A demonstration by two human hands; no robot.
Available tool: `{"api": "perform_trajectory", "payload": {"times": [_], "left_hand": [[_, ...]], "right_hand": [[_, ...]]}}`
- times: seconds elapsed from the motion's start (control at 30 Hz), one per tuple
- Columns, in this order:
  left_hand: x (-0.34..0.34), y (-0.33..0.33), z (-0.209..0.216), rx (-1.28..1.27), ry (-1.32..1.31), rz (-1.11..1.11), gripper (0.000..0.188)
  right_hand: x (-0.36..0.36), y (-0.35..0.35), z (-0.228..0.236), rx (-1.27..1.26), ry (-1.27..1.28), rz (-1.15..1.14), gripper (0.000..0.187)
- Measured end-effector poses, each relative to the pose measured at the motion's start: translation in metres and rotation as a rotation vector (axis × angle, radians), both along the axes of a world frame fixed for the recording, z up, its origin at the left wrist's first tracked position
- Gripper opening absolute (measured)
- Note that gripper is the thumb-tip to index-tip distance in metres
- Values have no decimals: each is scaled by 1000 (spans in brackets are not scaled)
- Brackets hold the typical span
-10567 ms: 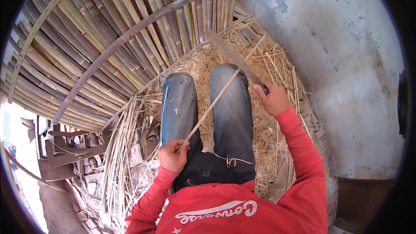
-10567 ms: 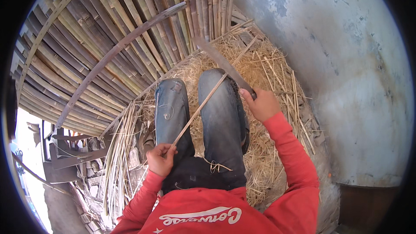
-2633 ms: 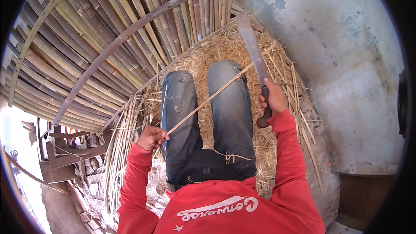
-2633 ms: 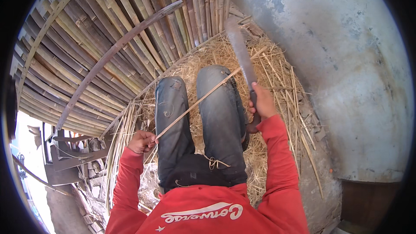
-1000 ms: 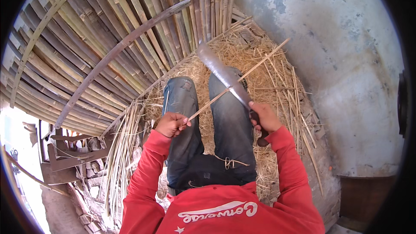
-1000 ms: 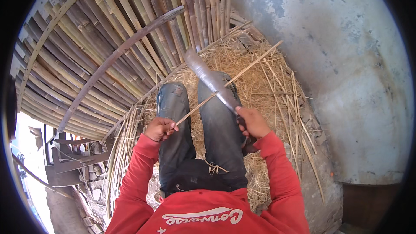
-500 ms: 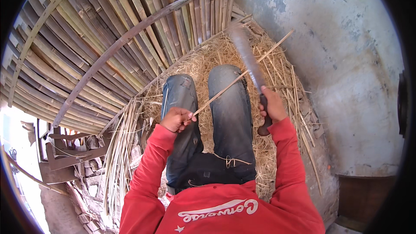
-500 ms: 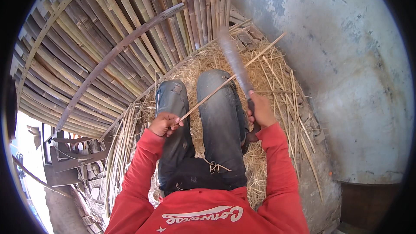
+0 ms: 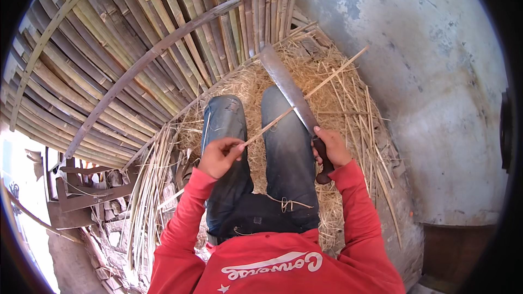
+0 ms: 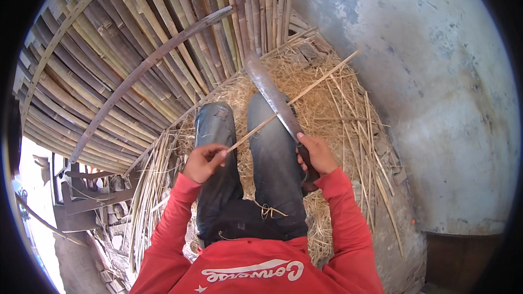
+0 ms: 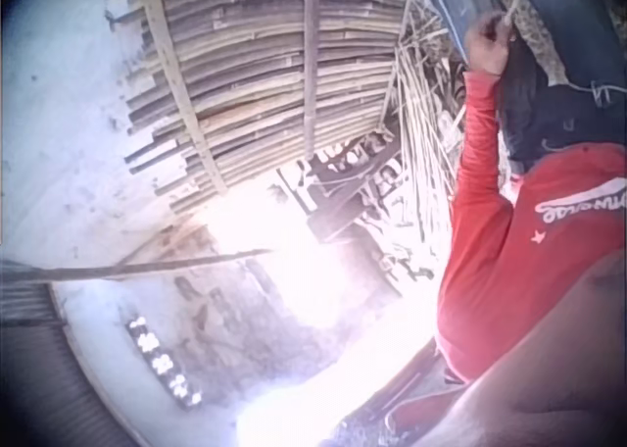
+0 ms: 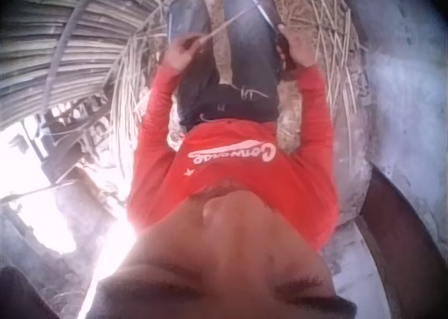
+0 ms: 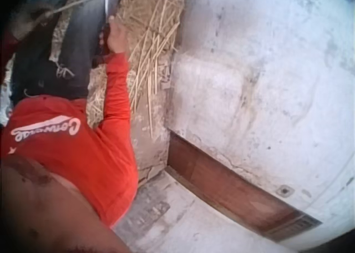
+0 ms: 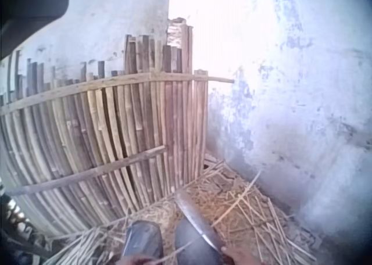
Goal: The person uses a large knife to strip thin pieces of bark or outer fibers from a long wooden stick while sitting on straw, holding the stick between their knees and hands.
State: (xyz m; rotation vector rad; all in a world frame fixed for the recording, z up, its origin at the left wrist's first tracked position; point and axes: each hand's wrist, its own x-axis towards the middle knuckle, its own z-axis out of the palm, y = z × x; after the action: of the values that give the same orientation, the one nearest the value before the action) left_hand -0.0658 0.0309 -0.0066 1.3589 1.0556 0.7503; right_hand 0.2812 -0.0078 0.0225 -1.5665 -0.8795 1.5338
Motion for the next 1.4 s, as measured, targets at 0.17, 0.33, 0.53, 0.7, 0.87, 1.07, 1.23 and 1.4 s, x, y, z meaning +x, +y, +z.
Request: {"api": "perform_trajectory", "payload": {"times": [0.17,0.33,0.53,0.7,0.87,1.07,1.23,1.4], "left_hand": [[-39,-27,18,339,340,87,38],[-80,-52,4,423,410,180,37],[-95,-65,-11,427,528,284,29],[-90,-64,-16,437,526,364,28],[-89,-61,-19,423,546,363,28],[-89,-60,-24,435,530,367,29],[-89,-61,-18,331,563,340,26],[-89,-59,-19,322,560,330,29]], "right_hand": [[8,-7,-10,164,-38,-15,25],[6,-17,-6,198,-69,42,48],[4,-33,-12,278,-14,77,76],[6,-42,-25,561,-412,110,92],[1,-45,-7,462,-480,209,111],[0,-47,-13,516,-537,162,136],[4,-48,-16,521,-587,161,137],[3,-48,-12,544,-628,186,137]]}}
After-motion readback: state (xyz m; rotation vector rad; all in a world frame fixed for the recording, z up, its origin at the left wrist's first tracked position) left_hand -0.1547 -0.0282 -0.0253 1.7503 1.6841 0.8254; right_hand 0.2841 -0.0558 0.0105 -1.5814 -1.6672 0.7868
